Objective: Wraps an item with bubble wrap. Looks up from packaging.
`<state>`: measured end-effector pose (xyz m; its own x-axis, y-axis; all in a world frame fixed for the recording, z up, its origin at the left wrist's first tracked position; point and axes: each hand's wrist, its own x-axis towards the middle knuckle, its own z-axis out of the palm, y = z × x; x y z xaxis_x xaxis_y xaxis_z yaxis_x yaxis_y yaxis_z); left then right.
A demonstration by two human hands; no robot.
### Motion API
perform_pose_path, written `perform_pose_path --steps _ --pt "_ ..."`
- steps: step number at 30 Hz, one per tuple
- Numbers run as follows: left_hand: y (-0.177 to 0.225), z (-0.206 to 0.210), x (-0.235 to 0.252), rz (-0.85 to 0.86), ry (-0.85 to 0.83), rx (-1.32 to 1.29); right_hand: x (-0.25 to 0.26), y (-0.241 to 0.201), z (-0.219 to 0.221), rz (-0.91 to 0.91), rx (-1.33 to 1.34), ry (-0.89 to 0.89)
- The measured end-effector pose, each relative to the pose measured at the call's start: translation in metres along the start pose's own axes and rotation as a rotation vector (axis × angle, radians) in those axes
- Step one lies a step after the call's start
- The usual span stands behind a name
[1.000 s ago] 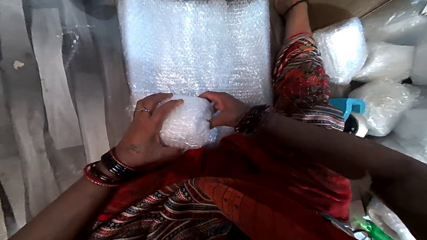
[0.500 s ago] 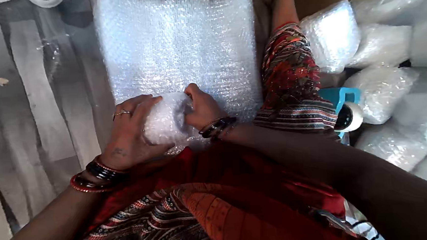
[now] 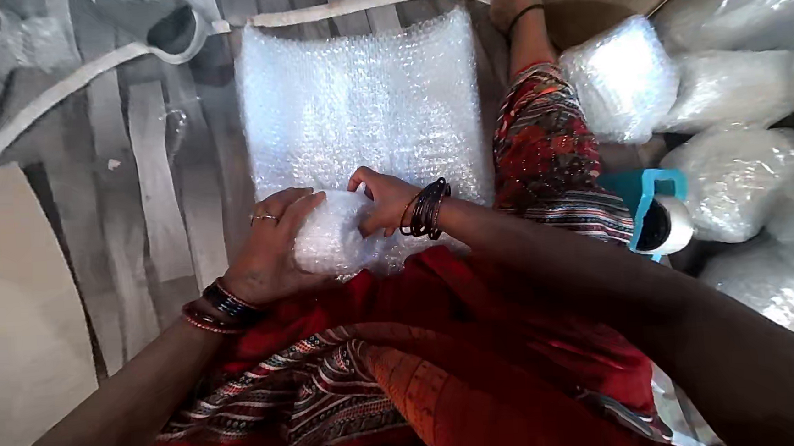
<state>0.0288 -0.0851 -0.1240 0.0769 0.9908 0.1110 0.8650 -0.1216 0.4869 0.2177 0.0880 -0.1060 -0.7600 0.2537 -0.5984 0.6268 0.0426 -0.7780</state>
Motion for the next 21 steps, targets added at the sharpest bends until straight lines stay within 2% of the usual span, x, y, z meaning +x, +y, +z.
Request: perform_pose_path --steps 6,11,15,18,21 --pt "-0.001 0.001 0.001 -0.077 0.016 -0.055 0.004 -0.007 0.017 0.008 -0.085 0.203" --pt "0.005 0.004 0.006 -0.061 0.010 0.009 0.012 -0.005 0.019 0.155 -0.047 0.182" --pt "0.003 -0.002 0.011 -0.126 0.012 -0.026 0.019 0.000 0.008 0.180 0.132 0.154" --pt "0.010 -0.006 0.017 -0.206 0.001 -0.037 -0.014 -0.001 0.001 0.045 0.143 0.288" --pt "0.013 -0.003 0.013 -0.244 -0.002 -0.048 -0.062 0.023 0.020 -0.383 -0.004 0.422"
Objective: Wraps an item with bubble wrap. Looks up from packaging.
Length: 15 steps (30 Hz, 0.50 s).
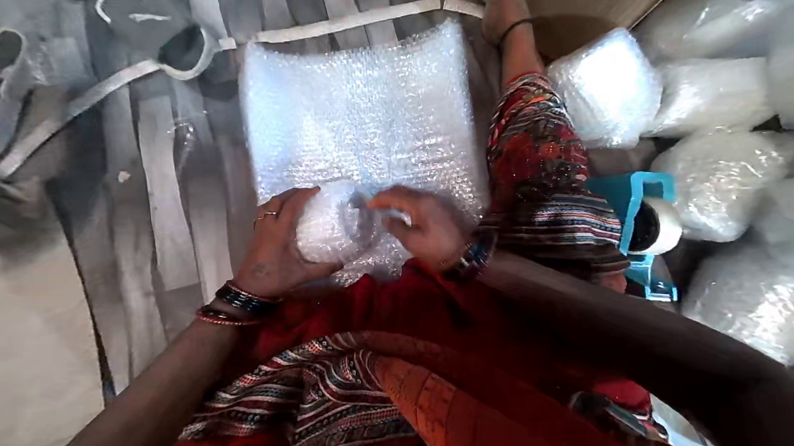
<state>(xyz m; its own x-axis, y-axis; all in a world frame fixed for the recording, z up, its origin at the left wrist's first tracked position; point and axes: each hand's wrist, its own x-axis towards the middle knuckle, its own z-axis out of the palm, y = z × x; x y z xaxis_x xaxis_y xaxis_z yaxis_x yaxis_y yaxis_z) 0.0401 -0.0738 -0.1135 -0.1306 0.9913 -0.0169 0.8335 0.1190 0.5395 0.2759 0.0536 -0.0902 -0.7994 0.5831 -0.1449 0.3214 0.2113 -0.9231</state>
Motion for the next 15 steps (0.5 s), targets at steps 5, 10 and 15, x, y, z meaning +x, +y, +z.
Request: perform_pose_path --steps 5,10,15 --pt "-0.007 0.004 -0.003 0.077 0.022 -0.006 -0.014 0.011 0.010 -0.270 -0.136 -0.222" --pt "-0.013 0.001 -0.003 0.126 0.014 -0.024 0.013 0.001 -0.001 -0.272 -0.300 -0.474" --pt "-0.020 0.004 0.003 0.178 0.007 -0.016 0.032 -0.005 -0.009 -0.278 -0.370 -0.608"
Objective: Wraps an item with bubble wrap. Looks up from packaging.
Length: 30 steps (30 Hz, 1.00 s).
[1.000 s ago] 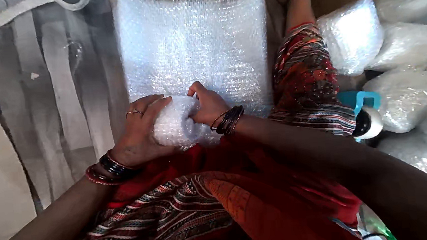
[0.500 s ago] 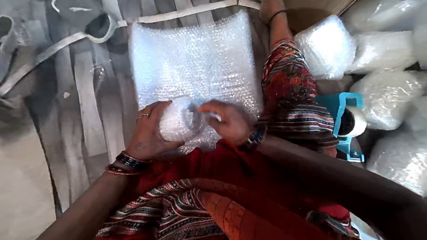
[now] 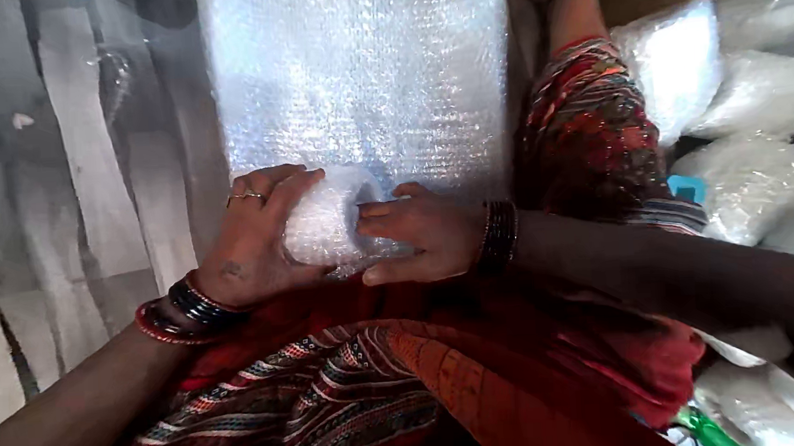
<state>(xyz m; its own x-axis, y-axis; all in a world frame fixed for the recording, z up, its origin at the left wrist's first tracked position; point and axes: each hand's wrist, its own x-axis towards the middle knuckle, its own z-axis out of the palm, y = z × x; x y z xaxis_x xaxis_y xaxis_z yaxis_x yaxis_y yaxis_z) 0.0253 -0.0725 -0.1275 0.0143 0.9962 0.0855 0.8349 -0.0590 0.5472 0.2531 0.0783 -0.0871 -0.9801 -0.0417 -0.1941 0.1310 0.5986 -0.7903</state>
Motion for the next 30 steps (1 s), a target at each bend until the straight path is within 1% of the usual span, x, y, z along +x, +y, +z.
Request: perform_pose_path --steps 2,6,9,10,11,12,13,15,16,17,19,23,25,28,30 --pt "-0.002 -0.001 0.002 -0.022 -0.004 -0.008 0.008 0.000 -0.009 0.029 -0.053 -0.077" --pt "-0.003 -0.004 0.007 -0.067 0.019 0.000 0.023 0.007 -0.003 0.027 -0.120 -0.077" --pt "-0.002 -0.005 0.011 -0.088 -0.010 0.008 0.034 0.010 -0.018 0.028 -0.107 -0.122" --pt "-0.004 -0.006 0.010 -0.095 -0.020 0.004 0.036 0.014 -0.020 0.003 -0.071 -0.085" --pt "-0.007 -0.008 0.008 -0.103 -0.030 -0.005 0.036 0.019 -0.017 -0.038 0.004 -0.011" --pt "-0.009 -0.010 0.007 -0.093 -0.028 -0.012 0.034 0.026 -0.011 -0.088 0.111 0.110" --pt "-0.009 -0.009 0.006 -0.060 -0.017 -0.014 0.030 0.030 -0.007 -0.091 0.268 0.193" --pt "-0.005 -0.008 0.002 -0.032 -0.015 -0.015 0.023 0.029 0.001 0.042 0.577 0.333" --pt "-0.004 -0.006 0.000 -0.024 -0.016 -0.014 0.020 0.024 0.005 0.132 0.694 0.409" --pt "-0.002 -0.006 -0.001 -0.019 -0.013 -0.005 0.019 0.021 0.009 0.184 0.745 0.461" --pt "0.000 -0.004 -0.006 -0.014 -0.004 0.009 0.020 0.014 0.017 0.213 0.681 0.501" --pt "-0.003 -0.003 -0.009 0.072 -0.004 0.034 0.018 0.006 0.027 0.127 0.382 0.489" --pt "-0.006 -0.003 -0.009 0.082 0.001 0.030 0.022 0.004 0.025 0.135 0.261 0.476" --pt "-0.008 -0.005 -0.006 0.073 -0.015 0.016 0.027 -0.006 0.024 0.261 0.148 0.492" --pt "-0.009 -0.005 -0.005 0.103 -0.018 0.009 0.025 -0.013 0.018 0.370 0.072 0.511"
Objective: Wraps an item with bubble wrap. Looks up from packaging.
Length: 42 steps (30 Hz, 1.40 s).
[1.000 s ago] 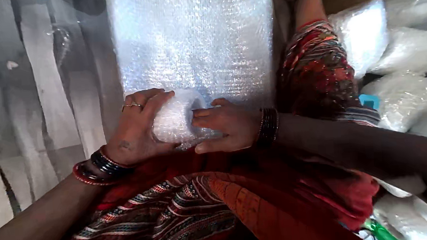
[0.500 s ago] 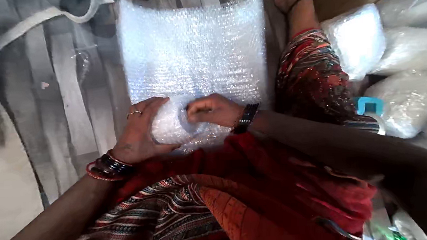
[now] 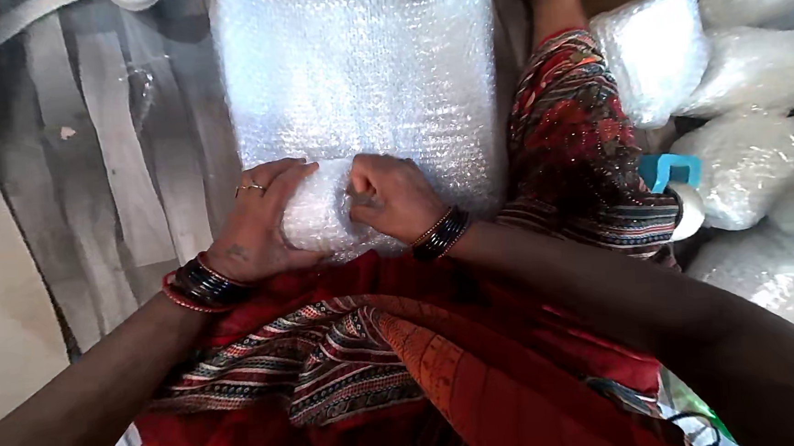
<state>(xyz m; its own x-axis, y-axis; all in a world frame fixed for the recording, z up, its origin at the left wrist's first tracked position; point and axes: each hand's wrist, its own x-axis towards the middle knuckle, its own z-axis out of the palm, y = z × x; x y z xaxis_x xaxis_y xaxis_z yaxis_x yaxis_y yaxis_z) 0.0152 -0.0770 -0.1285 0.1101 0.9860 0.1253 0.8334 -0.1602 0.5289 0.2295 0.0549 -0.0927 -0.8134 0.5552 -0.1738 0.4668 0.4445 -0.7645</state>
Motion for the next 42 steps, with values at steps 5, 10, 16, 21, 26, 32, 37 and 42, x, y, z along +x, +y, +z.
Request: perform_pose_path --steps 5,10,16,21,26,32,37,42 --pt "-0.001 0.003 -0.005 0.027 0.009 -0.030 0.010 -0.013 0.000 -0.022 -0.106 -0.104" --pt "-0.001 0.004 -0.005 0.060 0.016 -0.047 0.040 -0.011 -0.003 -0.059 -0.197 -0.318" --pt "-0.003 0.004 -0.008 0.036 0.042 -0.046 0.030 -0.015 0.022 0.030 -0.155 -0.077" --pt "0.000 0.002 0.001 -0.059 0.030 -0.001 0.045 -0.021 0.017 0.198 -0.122 -0.104" --pt "0.012 -0.003 0.009 -0.070 -0.033 0.050 0.044 0.005 0.001 0.179 0.100 -0.260" --pt "0.014 0.003 0.000 -0.030 -0.003 0.047 0.031 0.013 0.004 0.130 0.142 -0.271" --pt "0.007 0.003 0.001 -0.048 0.022 0.037 0.032 -0.004 0.021 0.324 0.065 -0.116" --pt "0.014 0.001 0.015 -0.129 -0.006 0.070 0.043 0.006 0.023 0.420 0.115 -0.122"
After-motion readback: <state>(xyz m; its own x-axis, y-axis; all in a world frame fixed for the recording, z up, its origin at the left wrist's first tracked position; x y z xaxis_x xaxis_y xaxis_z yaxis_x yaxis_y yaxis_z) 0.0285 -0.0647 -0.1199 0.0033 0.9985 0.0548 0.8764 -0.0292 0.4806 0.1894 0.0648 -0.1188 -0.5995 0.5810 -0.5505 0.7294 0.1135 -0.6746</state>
